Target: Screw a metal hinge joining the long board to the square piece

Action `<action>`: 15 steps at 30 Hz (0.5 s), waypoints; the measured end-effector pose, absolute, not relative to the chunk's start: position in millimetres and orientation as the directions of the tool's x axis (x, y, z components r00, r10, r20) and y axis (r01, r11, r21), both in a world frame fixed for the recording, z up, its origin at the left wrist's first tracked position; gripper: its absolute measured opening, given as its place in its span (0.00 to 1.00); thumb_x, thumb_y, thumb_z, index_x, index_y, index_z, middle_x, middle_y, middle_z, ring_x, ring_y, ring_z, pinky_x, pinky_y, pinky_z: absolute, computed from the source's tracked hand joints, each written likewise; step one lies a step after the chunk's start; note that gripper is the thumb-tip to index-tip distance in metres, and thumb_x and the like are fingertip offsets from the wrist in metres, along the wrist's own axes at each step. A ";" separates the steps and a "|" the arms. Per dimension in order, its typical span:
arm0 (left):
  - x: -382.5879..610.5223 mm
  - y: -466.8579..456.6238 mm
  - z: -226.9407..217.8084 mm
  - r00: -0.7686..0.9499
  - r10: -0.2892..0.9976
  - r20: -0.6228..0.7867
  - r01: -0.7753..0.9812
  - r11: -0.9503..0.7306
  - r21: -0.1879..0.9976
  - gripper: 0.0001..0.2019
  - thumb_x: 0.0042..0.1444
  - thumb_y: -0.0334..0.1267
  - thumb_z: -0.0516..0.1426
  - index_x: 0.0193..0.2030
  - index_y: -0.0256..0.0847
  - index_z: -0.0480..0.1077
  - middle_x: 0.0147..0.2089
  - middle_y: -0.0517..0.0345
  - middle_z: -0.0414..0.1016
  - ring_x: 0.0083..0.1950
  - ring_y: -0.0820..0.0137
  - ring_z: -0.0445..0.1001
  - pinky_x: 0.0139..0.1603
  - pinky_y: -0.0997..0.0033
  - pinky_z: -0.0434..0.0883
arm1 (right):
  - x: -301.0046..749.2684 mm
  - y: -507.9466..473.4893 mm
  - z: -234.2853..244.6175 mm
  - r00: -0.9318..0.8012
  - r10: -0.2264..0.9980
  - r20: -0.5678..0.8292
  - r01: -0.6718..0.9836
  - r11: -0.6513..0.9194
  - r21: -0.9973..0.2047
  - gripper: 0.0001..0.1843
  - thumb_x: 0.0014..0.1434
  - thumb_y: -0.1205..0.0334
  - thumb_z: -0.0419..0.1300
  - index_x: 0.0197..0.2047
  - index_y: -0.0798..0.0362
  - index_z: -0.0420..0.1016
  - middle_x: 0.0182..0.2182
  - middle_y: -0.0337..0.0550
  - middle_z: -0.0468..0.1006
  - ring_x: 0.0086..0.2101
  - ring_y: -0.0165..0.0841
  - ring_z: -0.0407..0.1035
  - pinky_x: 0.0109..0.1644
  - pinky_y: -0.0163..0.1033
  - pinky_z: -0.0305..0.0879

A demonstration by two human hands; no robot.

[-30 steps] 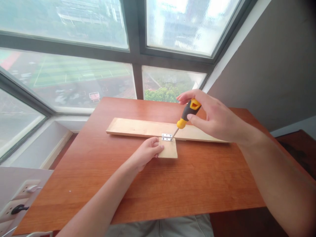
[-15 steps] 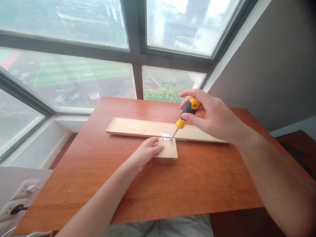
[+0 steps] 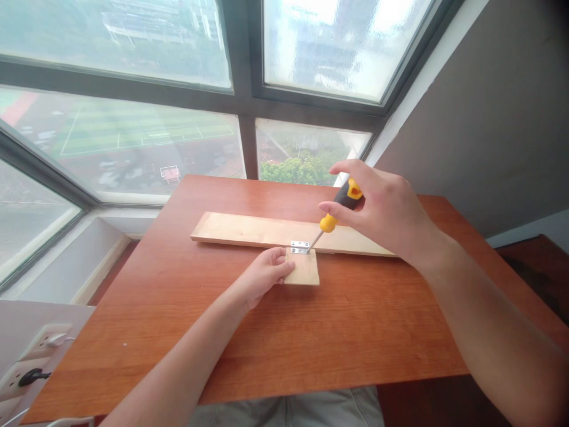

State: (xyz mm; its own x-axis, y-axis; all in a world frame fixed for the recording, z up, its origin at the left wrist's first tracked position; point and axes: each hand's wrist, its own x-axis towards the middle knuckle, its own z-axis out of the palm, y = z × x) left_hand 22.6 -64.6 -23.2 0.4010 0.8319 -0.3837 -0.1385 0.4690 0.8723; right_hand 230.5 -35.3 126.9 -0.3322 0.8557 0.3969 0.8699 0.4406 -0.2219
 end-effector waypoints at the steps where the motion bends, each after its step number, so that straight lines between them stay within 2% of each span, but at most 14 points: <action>1: 22.8 -64.6 -23.2 0.399 0.832 -0.386 -0.137 0.470 0.872 0.19 0.47 0.42 0.68 0.42 0.36 0.71 0.36 0.57 0.73 0.32 0.76 0.67 0.29 0.77 0.58 | 229.9 -34.7 126.4 -0.293 0.865 0.408 0.905 0.388 -0.172 0.24 0.58 0.47 0.64 0.54 0.49 0.70 0.33 0.41 0.77 0.31 0.38 0.71 0.37 0.45 0.67; 3: 22.9 -64.3 -23.6 0.400 0.830 -0.388 -0.134 0.472 0.871 0.19 0.47 0.42 0.68 0.43 0.36 0.72 0.37 0.57 0.74 0.33 0.75 0.67 0.30 0.77 0.58 | 230.0 -34.4 127.4 -0.268 0.887 0.376 0.917 0.355 -0.182 0.24 0.60 0.47 0.61 0.55 0.49 0.68 0.36 0.43 0.78 0.32 0.39 0.71 0.36 0.45 0.66; 6: 22.8 -64.0 -24.2 0.404 0.829 -0.386 -0.128 0.469 0.874 0.19 0.48 0.42 0.68 0.43 0.36 0.72 0.37 0.57 0.74 0.32 0.76 0.67 0.29 0.77 0.58 | 232.4 -36.3 131.4 -0.397 0.862 0.315 0.805 0.492 -0.333 0.24 0.61 0.61 0.59 0.60 0.49 0.64 0.50 0.45 0.76 0.40 0.37 0.73 0.42 0.42 0.69; 8: 22.8 -64.0 -24.2 0.411 0.826 -0.385 -0.127 0.470 0.873 0.19 0.48 0.42 0.68 0.43 0.36 0.72 0.36 0.57 0.73 0.32 0.76 0.66 0.29 0.77 0.57 | 233.6 -37.5 132.6 -0.474 0.824 0.310 0.726 0.565 -0.392 0.25 0.60 0.67 0.58 0.61 0.48 0.63 0.52 0.44 0.75 0.43 0.34 0.73 0.44 0.39 0.69; 10: 22.7 -64.2 -23.8 0.414 0.825 -0.386 -0.127 0.472 0.873 0.19 0.48 0.42 0.68 0.43 0.36 0.72 0.36 0.57 0.73 0.32 0.76 0.66 0.29 0.77 0.57 | 233.5 -37.4 131.5 -0.453 0.826 0.335 0.763 0.554 -0.334 0.23 0.60 0.64 0.60 0.59 0.48 0.65 0.45 0.42 0.78 0.38 0.34 0.73 0.42 0.40 0.69; 13: 22.8 -64.5 -23.1 0.401 0.832 -0.384 -0.126 0.465 0.876 0.19 0.48 0.42 0.68 0.43 0.36 0.72 0.36 0.57 0.73 0.32 0.76 0.66 0.29 0.77 0.57 | 232.3 -35.3 128.3 -0.344 0.850 0.398 0.893 0.428 -0.143 0.22 0.59 0.50 0.63 0.54 0.49 0.70 0.35 0.42 0.78 0.32 0.38 0.71 0.36 0.44 0.66; 15: 23.0 -64.4 -23.0 0.398 0.833 -0.384 -0.123 0.463 0.878 0.18 0.48 0.42 0.68 0.42 0.36 0.71 0.36 0.58 0.72 0.32 0.76 0.66 0.29 0.77 0.58 | 232.4 -34.5 128.2 -0.321 0.861 0.395 0.905 0.402 -0.141 0.22 0.61 0.47 0.61 0.53 0.50 0.71 0.35 0.43 0.78 0.33 0.40 0.72 0.37 0.46 0.66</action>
State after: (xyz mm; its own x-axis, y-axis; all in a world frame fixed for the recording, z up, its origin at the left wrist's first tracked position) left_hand 23.0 -64.4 -23.0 0.3978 0.8333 -0.3839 -0.1229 0.4631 0.8778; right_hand 232.4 -34.5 128.2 -0.3209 0.8606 0.3954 0.9047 0.4021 -0.1409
